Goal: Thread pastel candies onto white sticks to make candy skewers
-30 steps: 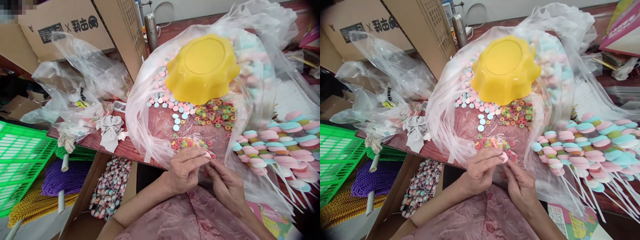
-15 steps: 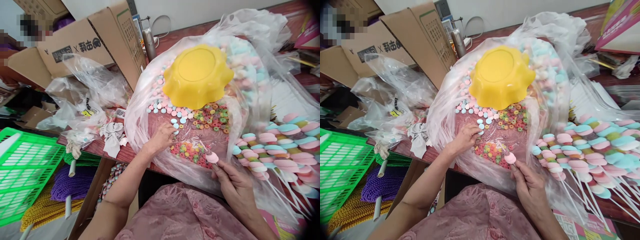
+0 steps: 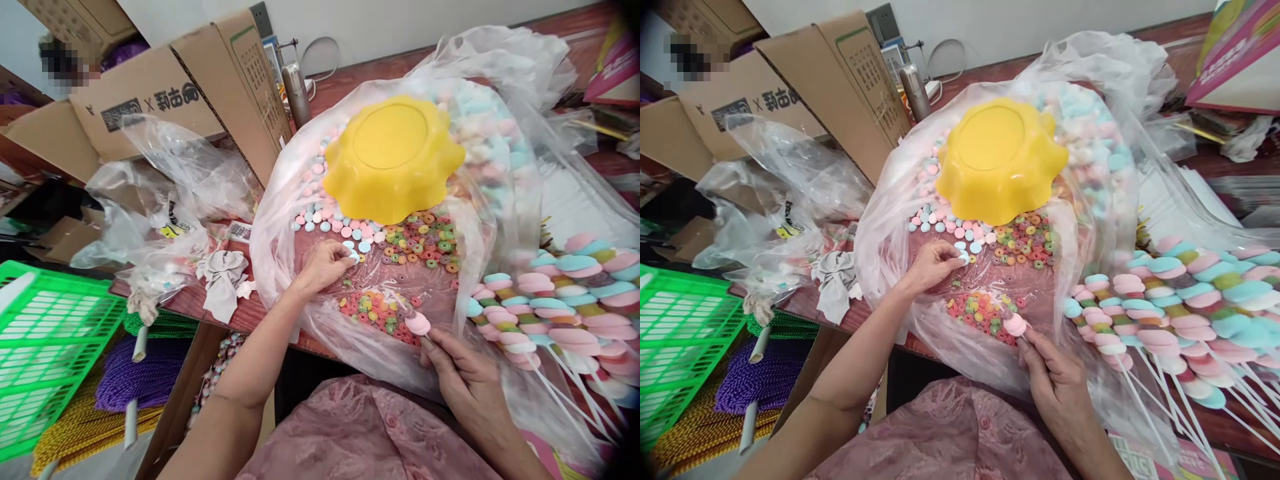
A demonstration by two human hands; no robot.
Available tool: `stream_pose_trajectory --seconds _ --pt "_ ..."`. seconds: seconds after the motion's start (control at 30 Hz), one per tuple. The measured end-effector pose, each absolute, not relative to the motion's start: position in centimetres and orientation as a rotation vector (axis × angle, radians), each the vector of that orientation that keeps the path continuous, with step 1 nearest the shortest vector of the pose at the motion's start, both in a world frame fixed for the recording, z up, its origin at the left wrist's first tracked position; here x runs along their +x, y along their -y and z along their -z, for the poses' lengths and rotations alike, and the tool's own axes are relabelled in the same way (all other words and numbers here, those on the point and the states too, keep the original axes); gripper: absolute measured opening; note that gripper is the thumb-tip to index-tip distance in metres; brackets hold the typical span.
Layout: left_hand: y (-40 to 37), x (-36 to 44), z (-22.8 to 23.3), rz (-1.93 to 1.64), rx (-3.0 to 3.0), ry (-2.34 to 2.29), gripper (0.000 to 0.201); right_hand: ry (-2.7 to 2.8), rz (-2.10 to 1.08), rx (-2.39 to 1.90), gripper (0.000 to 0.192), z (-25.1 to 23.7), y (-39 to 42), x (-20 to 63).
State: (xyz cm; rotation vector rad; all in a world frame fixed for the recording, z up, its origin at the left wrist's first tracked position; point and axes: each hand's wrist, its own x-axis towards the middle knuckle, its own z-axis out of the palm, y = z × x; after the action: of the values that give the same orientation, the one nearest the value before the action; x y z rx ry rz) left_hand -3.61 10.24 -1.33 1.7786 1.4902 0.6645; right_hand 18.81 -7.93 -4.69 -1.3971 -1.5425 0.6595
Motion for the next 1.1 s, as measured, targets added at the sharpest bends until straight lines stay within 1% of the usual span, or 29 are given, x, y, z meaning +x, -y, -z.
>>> stream_pose_trajectory --seconds 0.03,0.13,0.27,0.37,0.47,0.53,0.67,0.77,0.83,0.97,1.1 --pt "-10.4 -3.5 1.7 -0.699 1.719 -1.491 0.006 1.549 -0.654 -1.393 0.014 4.6 7.9 18.8" --pt "-10.4 -3.4 2.3 -0.757 1.699 -1.484 0.016 1.551 -0.642 -1.386 0.015 4.5 7.9 18.8" --pt "-9.5 -3.4 2.2 -0.747 2.079 -1.455 0.011 1.545 -0.662 -1.411 0.016 4.6 7.8 18.8" --pt "-8.4 -3.3 2.4 -0.793 2.325 -1.345 0.017 1.535 -0.696 -1.423 0.015 4.6 7.6 18.9" --pt "-7.5 -3.2 3.0 -0.831 2.392 -1.199 0.022 1.526 -0.693 -1.419 0.014 4.4 7.5 18.9" --pt "-7.0 -2.9 3.2 -0.935 2.260 -1.188 0.023 1.538 -0.670 -1.405 0.014 4.1 7.3 18.8" --pt "-5.2 -2.1 2.3 -1.178 1.629 -1.186 0.028 1.629 -0.591 -1.340 0.013 3.0 7.0 18.3" --pt "-3.5 -1.6 0.9 -1.227 1.223 -1.089 0.036 1.692 -0.506 -1.322 0.015 1.9 6.9 17.8" --pt "-2.4 -1.3 0.2 -1.232 1.068 -1.047 0.039 1.713 -0.470 -1.322 0.018 1.4 6.9 17.6" --pt "-1.0 -1.1 -0.1 -1.272 1.022 -1.034 0.032 1.736 -0.446 -1.308 0.021 1.1 7.1 17.3" --pt "-0.2 -1.2 0.4 -1.367 1.280 -1.038 0.023 1.759 -0.464 -1.332 0.020 1.1 7.3 17.2"
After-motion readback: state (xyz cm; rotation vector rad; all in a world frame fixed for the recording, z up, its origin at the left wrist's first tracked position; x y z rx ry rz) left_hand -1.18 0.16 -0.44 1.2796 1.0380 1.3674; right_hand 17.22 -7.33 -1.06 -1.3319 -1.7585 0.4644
